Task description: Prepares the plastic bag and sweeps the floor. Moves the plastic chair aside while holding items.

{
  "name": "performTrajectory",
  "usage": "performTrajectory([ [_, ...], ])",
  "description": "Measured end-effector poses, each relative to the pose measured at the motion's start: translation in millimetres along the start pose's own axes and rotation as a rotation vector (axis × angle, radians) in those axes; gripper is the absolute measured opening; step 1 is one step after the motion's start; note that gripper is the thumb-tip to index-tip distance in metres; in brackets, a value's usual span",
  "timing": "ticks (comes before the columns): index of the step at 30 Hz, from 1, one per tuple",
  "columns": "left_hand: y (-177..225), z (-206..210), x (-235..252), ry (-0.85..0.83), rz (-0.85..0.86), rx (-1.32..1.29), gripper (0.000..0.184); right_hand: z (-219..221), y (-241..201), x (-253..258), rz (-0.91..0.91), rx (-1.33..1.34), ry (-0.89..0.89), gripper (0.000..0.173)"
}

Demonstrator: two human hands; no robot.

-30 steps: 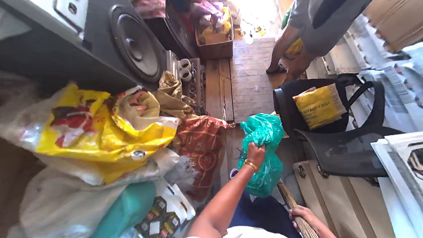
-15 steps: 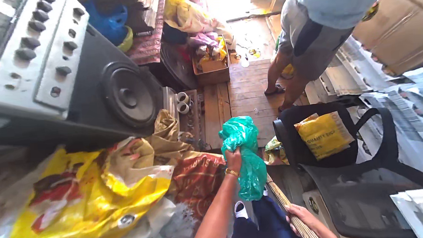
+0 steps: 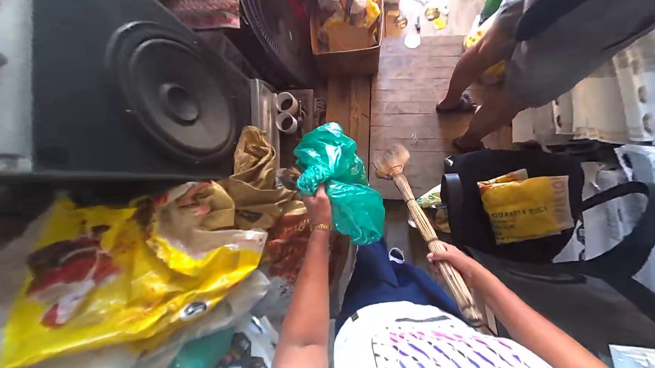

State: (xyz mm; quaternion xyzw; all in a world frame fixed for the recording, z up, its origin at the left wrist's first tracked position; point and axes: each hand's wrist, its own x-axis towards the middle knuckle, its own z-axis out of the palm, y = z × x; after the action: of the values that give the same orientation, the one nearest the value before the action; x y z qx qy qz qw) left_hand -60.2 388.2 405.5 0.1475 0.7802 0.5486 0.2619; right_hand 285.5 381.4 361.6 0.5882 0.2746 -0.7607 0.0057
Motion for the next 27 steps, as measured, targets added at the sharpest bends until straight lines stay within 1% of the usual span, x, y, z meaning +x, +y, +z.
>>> performTrajectory([
  [1, -1.4, -6.0, 7.6, 0.012, -0.004, 0.011, 0.036, 1.1, -8.9, 5.3, 0.018, 0.028, -0.019, 0.035],
  [2, 0.2, -10.4, 17.7, 0.027, -0.008, 0.02, 0.035, 3.2, -23.0, 11.7, 0.017, -0.002, 0.004, 0.034],
  [3, 4.5, -11.6, 30.5, 0.042, -0.014, 0.012, 0.034, 5.3, -40.0, 19.1, 0.003, -0.086, 0.051, 0.037],
  [4, 6.4, -14.4, 39.0, 0.055, -0.021, 0.005, 0.035, 8.5, -50.5, 22.4, 0.0, -0.18, 0.091, 0.044],
  [6, 6.0, -23.3, 52.2, 0.072, 0.008, 0.001, 0.036, 20.4, -63.8, 29.7, 0.006, -0.284, 0.115, 0.057],
  [7, 7.3, -24.5, 61.6, 0.085, 0.038, 0.0, 0.035, 26.4, -72.4, 35.6, 0.004, -0.294, 0.106, 0.062],
  [9, 10.1, -26.3, 74.1, 0.09, 0.043, 0.0, 0.035, 38.7, -88.8, 43.8, 0.008, -0.254, 0.073, 0.067],
  [13, 17.1, -18.2, 94.0, 0.102, 0.034, -0.016, 0.032, 62.0, -132.7, 61.6, 0.106, -0.087, -0.033, 0.064],
  [15, 24.2, -10.7, 101.5, 0.112, 0.007, -0.031, 0.033, 73.8, -151.1, 72.2, 0.162, -0.107, -0.087, 0.067],
  [17, 29.1, 0.1, 110.6, 0.119, -0.036, -0.034, 0.035, 82.0, -166.1, 87.0, 0.199, -0.19, -0.142, 0.067],
  [19, 30.2, 12.9, 122.5, 0.121, -0.039, -0.038, 0.036, 87.0, -179.4, 112.9, 0.213, -0.313, -0.186, 0.064],
  [21, 35.0, 29.1, 135.7, 0.121, -0.039, -0.033, 0.037, 89.6, -200.2, 147.2, 0.2, -0.497, -0.226, 0.057],
  [24, 47.0, 59.0, 155.0, 0.128, -0.043, 0.022, 0.036, 86.7, -246.1, 203.7, 0.181, -0.765, -0.285, 0.051],
  [26, 57.6, 79.7, 167.9, 0.125, -0.054, 0.054, 0.041, 72.2, -271.9, 250.2, 0.161, -0.816, -0.257, 0.051],
  [27, 63.8, 93.4, 176.9, 0.127, -0.053, 0.056, 0.044, 59.2, -289.6, 276.2, 0.135, -0.809, -0.215, 0.05],
])
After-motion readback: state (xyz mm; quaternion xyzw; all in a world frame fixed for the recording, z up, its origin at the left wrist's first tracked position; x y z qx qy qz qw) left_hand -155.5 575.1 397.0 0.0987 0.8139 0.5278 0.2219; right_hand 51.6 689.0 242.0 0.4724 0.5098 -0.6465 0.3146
